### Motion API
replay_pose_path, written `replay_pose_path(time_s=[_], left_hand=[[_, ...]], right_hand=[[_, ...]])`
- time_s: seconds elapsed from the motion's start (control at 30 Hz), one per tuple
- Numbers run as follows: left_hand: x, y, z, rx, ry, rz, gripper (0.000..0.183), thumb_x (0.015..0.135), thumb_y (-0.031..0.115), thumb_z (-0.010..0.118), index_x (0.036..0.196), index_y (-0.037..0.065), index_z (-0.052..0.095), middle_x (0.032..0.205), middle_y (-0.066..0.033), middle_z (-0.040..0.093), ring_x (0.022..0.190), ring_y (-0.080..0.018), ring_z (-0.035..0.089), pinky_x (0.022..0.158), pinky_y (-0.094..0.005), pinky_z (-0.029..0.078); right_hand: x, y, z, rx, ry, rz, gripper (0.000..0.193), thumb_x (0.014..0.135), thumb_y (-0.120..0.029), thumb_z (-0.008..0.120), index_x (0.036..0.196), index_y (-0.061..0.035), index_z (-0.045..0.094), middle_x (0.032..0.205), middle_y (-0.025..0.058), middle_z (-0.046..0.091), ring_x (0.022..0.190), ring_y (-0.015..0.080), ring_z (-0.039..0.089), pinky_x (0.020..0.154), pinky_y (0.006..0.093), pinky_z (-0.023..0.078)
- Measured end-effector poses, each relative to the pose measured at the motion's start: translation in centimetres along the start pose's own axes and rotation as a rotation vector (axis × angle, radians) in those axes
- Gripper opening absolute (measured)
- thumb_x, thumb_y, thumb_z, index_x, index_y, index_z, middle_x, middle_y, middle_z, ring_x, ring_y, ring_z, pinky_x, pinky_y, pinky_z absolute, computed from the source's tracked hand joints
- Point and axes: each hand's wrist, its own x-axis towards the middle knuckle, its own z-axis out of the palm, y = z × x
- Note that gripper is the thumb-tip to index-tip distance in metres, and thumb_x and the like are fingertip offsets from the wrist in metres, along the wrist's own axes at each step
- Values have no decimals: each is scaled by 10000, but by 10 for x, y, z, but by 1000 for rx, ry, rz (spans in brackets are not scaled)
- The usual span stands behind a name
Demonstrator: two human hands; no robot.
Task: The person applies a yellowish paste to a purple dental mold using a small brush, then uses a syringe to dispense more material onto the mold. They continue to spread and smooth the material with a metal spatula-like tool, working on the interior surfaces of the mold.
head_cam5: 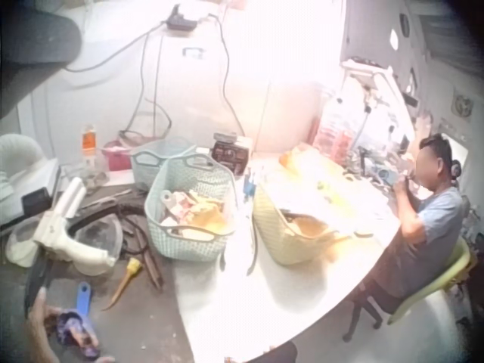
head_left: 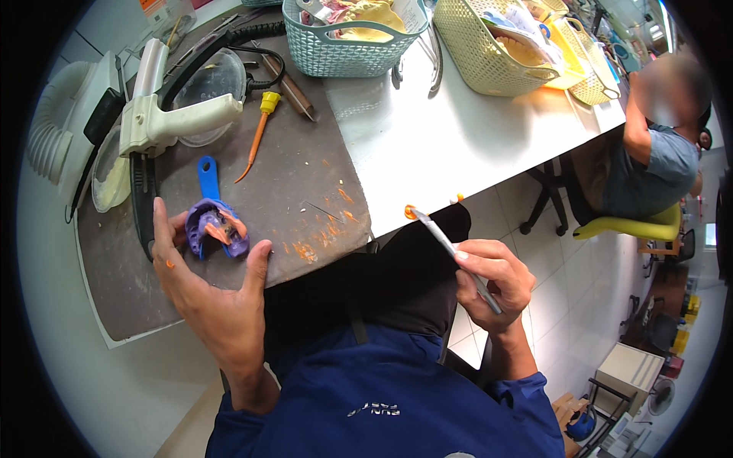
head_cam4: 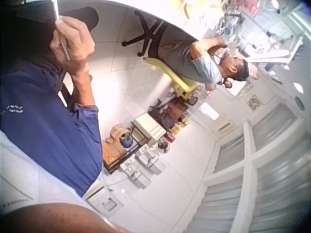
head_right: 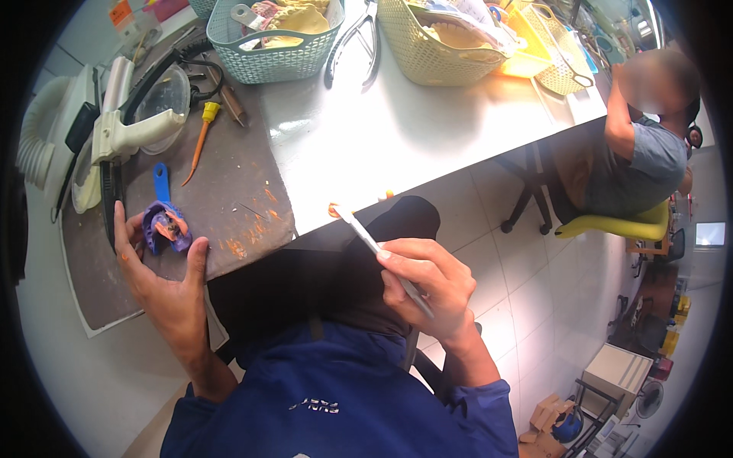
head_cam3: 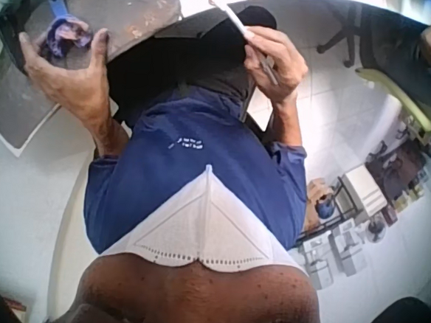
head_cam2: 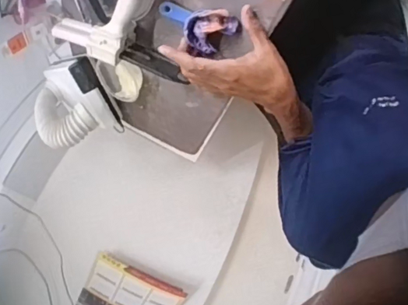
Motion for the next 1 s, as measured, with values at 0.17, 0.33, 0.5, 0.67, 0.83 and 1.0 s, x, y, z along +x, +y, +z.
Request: replay_pose_path(time_s=[0.17, 0.33, 0.5, 0.67, 0.83, 1.0], left_hand=[[1, -1, 2, -3, 23, -20, 858, 752, 113, 802, 1493, 58, 373, 1220, -141, 566, 1131, -282, 553, 1049, -407, 395], [-1, -2, 3, -139, 89, -28, 879, 711, 56, 770, 1486, 15, 358, 1216, -128, 569, 1129, -264, 547, 1011, -408, 406], [-7, -5, 0, -301, 169, -24, 878, 736, 65, 724, 1499, -7, 296, 1289, -153, 533, 1162, -247, 537, 1048, -377, 416], [-10, -6, -5, -413, 260, -26, 995, 722, 206, 777, 1508, -35, 217, 1283, -186, 505, 1168, -253, 529, 1024, -362, 447], [-18, 4, -13, -506, 307, -20, 1139, 737, 574, 745, 1512, -51, 191, 1271, -203, 498, 1104, -259, 553, 943, -336, 484], [-47, 5, -18, -1085, 164, -93, 1363, 613, 447, 931, 1543, -10, 45, 1358, -251, 470, 1129, -265, 587, 951, -312, 520]], right_hand=[[2, 1, -3, 28, 2, 9, 328, 669, 125, 690, 962, -22, 684, 898, 139, 717, 707, 195, 701, 574, 263, 558], [4, 2, -6, 46, 29, 27, 284, 677, 111, 691, 934, -10, 691, 870, 134, 725, 686, 193, 700, 565, 262, 552], [6, 2, -8, 36, -2, 42, 280, 676, 104, 692, 932, -10, 690, 862, 134, 728, 691, 199, 708, 582, 268, 563], [6, 2, -8, 29, -2, 42, 290, 670, 111, 695, 932, -14, 691, 863, 135, 729, 703, 203, 715, 589, 268, 570], [8, -1, -5, 47, -48, 5, 320, 659, 132, 706, 937, -26, 694, 880, 133, 727, 718, 205, 716, 593, 270, 574], [4, 2, -2, 36, -19, -39, 335, 653, 142, 715, 939, -31, 692, 892, 129, 722, 739, 216, 717, 597, 269, 578]])
